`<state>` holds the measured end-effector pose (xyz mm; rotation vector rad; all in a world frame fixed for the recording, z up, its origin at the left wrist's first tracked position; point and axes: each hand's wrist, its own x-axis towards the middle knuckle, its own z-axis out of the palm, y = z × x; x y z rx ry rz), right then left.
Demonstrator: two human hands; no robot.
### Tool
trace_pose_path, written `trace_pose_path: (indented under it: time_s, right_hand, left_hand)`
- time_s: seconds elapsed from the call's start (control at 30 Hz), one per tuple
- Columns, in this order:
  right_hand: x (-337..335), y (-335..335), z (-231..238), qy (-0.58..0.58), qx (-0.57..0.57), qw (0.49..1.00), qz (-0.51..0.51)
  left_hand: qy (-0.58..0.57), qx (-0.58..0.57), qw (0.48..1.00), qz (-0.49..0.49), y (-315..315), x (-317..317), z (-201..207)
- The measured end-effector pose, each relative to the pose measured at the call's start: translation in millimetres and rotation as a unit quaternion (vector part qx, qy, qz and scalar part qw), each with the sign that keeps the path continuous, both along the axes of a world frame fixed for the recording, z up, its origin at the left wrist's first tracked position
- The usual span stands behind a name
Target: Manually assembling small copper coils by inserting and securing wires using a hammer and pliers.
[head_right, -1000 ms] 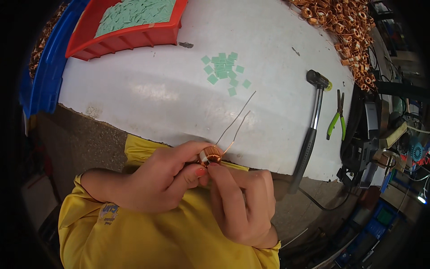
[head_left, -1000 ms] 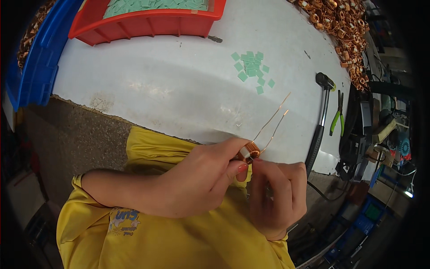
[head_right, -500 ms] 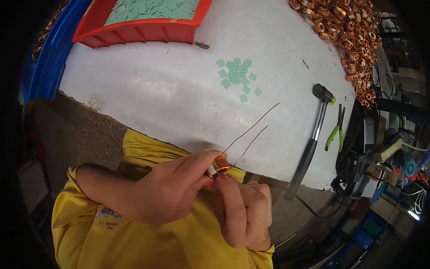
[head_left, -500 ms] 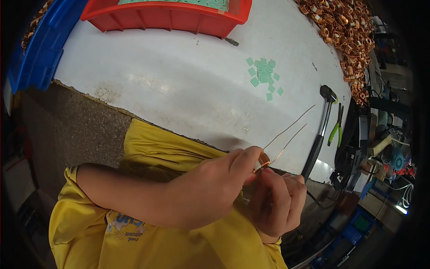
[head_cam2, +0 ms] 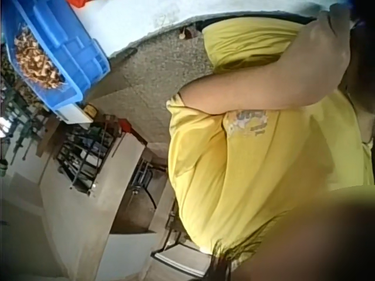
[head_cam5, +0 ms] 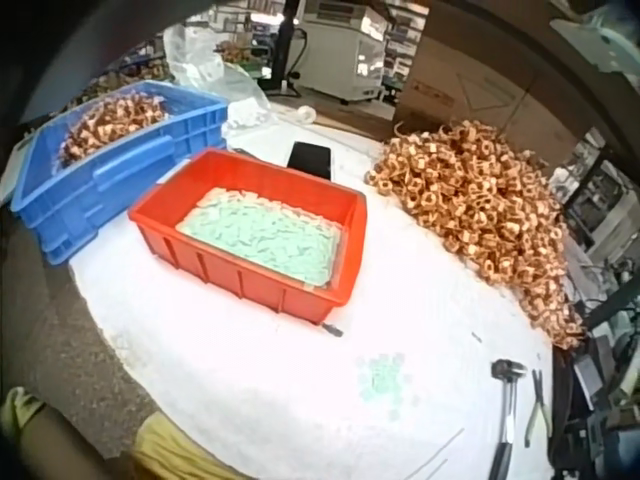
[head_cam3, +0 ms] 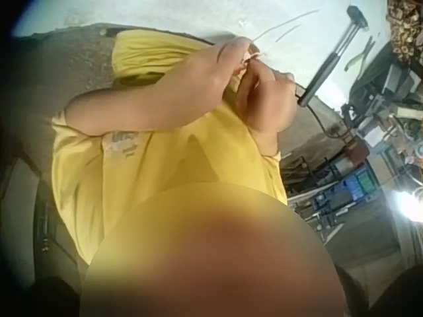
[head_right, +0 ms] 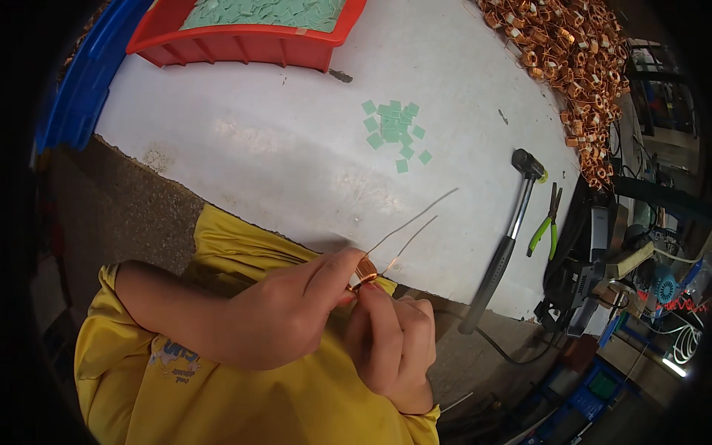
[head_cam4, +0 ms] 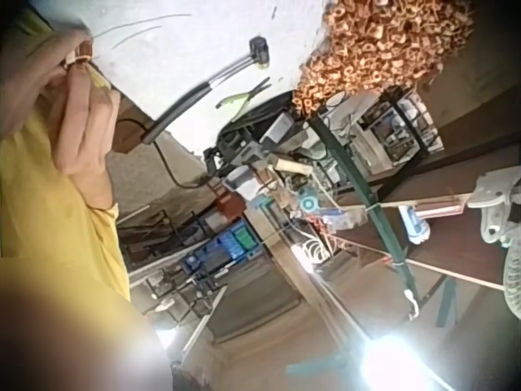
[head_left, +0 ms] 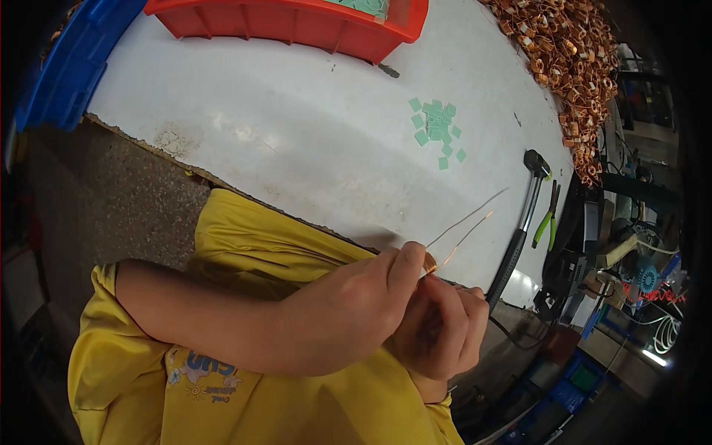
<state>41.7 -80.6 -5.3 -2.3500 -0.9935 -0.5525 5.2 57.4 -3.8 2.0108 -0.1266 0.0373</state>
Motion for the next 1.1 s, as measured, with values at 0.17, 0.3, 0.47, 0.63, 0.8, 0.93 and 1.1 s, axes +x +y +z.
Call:
trace_pose_path:
  time_s: [0.17,0.3,0.47,0.63,0.8,0.93,1.1]
  right_hand:
    - [13.2,-4.8,12.4,0.065,0.004,0.998,0.013]
    - [17.9,-18.8,9.0,0.126,0.13,0.972,-0.151]
    - [69.2,-69.2,-7.7,0.078,-0.165,0.942,-0.283]
    - [101.9,-99.4,-48.9,-0.01,-0.16,0.941,-0.297]
    - [119.5,-115.8,-44.8,0.051,0.07,0.952,-0.295]
    - [97.7,-100.8,4.4,0.27,0.337,0.89,-0.145]
    - [86.2,-82.5,29.3,0.518,0.458,0.722,0.008]
  left_hand:
    - [0.023,-0.207,0.978,0.0,9.9,11.2,-1.5]
    - [0.097,-0.261,0.96,-0.005,18.2,13.6,4.5]
    - [0.093,-0.229,0.969,0.009,9.8,11.6,-0.6]
    - [0.032,-0.205,0.978,0.018,16.0,13.6,-6.2]
    - [0.022,-0.204,0.978,0.041,13.8,8.6,-19.9]
    - [0.049,-0.219,0.974,0.04,18.9,11.2,-5.1]
    - [0.109,-0.325,0.939,0.005,22.7,11.7,-4.0]
